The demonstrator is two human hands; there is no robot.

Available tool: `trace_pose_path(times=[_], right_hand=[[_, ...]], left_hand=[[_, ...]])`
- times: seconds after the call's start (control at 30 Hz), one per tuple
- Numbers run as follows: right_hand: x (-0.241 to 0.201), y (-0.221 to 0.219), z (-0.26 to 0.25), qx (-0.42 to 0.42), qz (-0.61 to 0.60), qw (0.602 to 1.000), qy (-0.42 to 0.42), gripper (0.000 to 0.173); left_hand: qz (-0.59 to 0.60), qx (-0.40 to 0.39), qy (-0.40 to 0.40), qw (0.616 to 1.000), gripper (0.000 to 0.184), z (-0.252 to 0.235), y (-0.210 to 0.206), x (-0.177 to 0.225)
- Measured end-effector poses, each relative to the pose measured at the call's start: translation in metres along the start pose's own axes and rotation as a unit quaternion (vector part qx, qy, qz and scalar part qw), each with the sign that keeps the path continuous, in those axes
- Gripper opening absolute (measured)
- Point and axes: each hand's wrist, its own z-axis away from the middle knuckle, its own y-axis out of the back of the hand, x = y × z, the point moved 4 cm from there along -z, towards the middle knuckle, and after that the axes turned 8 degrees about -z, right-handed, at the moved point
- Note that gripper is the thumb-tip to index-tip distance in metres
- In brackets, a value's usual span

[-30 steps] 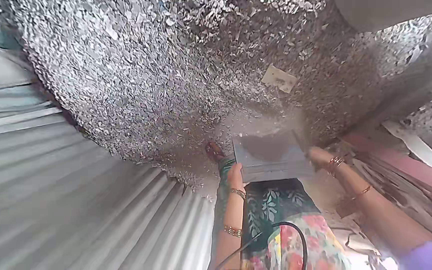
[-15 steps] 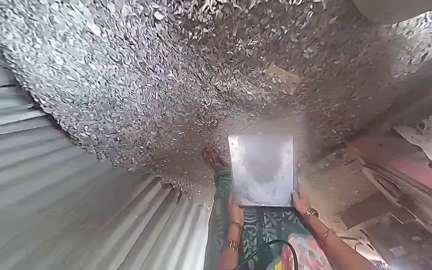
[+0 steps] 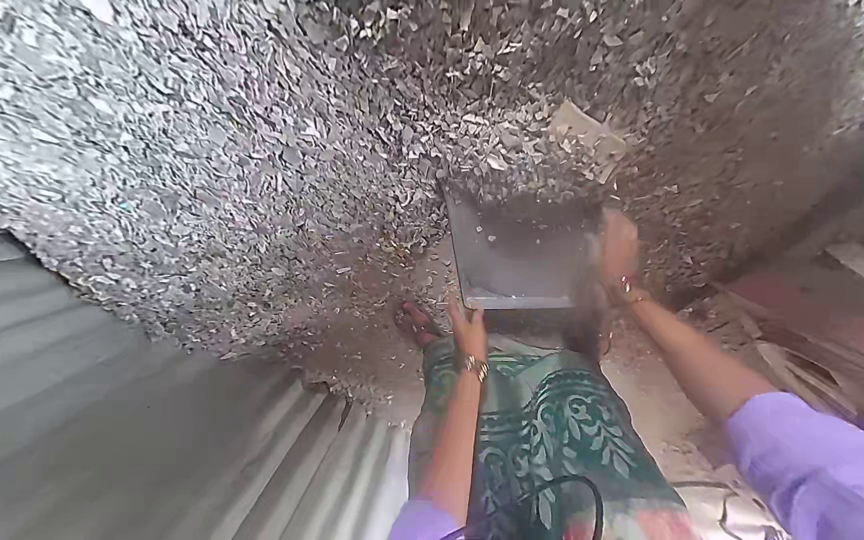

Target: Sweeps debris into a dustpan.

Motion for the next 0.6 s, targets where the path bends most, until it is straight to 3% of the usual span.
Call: trace_pose_path(times=[0.1,0.2,0.23,0.3,0.4,0.5,0.6], right_hand=[[-0.057,0.047,-0.073,0.013,0.053,0.997,0.061,0.062],[-0.078,0.051,-0.134,-0.03,0.115,0.992,0.033,0.083],[-0.081,0.047,-0.144,-0.053,0.12,0.991,0.012,0.083],[-0.084,0.041,-0.136,-0.108,0.118,0.987,-0.014,0.067],[-0.105,0.039,-0.108,-0.176,0.14,0.973,0.051,0.044],[-0.164,0.08,-0.127,-0.115,0.173,0.963,0.169,0.036],[-0.236,0.147,-0.181,0.022,0.187,0.949,0.252,0.032]], left_hand=[[0.085,-0.03,0.044,0.995,0.049,0.09,0.01,0.005],[0.146,-0.078,0.111,0.98,0.041,0.159,-0.003,0.006],[0.152,-0.098,0.122,0.976,0.039,0.173,-0.012,0.005],[0.125,-0.134,0.114,0.976,0.036,0.188,-0.031,-0.002],[0.062,-0.178,0.061,0.98,0.033,0.189,-0.061,0.01],[0.061,-0.228,0.017,0.972,0.03,0.182,-0.068,0.044],[0.088,-0.223,0.025,0.971,0.029,0.174,-0.061,0.065]])
